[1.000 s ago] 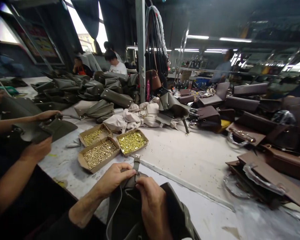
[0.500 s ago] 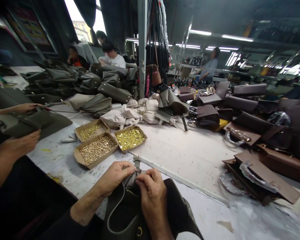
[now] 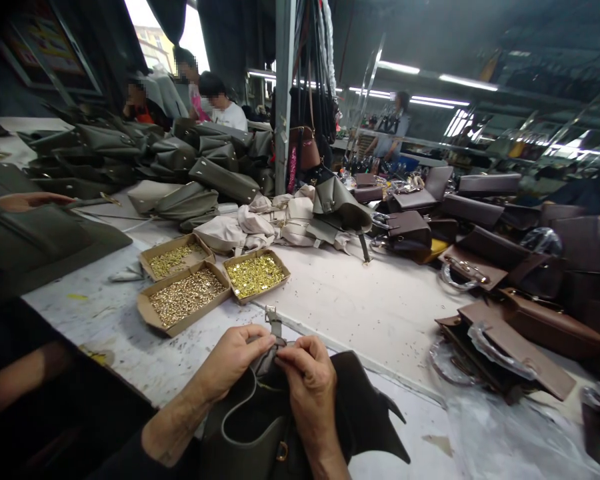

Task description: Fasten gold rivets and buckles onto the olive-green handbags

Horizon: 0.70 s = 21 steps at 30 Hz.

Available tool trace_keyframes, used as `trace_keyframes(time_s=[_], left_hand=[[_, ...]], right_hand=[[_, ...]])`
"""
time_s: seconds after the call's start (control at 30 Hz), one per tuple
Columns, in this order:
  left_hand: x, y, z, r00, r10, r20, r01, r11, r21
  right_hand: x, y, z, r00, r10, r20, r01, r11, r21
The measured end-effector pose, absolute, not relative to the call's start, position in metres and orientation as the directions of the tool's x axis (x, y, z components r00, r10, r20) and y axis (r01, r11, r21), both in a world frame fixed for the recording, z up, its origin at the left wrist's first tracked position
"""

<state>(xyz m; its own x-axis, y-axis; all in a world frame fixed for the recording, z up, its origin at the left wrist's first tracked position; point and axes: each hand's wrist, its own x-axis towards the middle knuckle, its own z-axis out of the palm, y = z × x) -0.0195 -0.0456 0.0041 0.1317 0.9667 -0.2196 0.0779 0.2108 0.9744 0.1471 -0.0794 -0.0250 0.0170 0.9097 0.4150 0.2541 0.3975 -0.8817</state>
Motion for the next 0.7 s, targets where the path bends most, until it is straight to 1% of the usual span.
trace_keyframes(time_s=[0.3,0.7], left_hand=[[-0.016,-0.0486,0.0035,0.112,0.979,-0.169,0.248,0.137,0.959],[-0.0147,-0.0518,0.0046,0.12,0.985,-0.121,0.272,0.084,0.959]], right_hand=[[0.1543,-0.0808,-0.0325,0.021,0.917,0.399,0.249,0.382,-0.89],[0.1562,-0.0811,-0.0302,0.037,0.922,0.386,0.261,0.364,-0.894]])
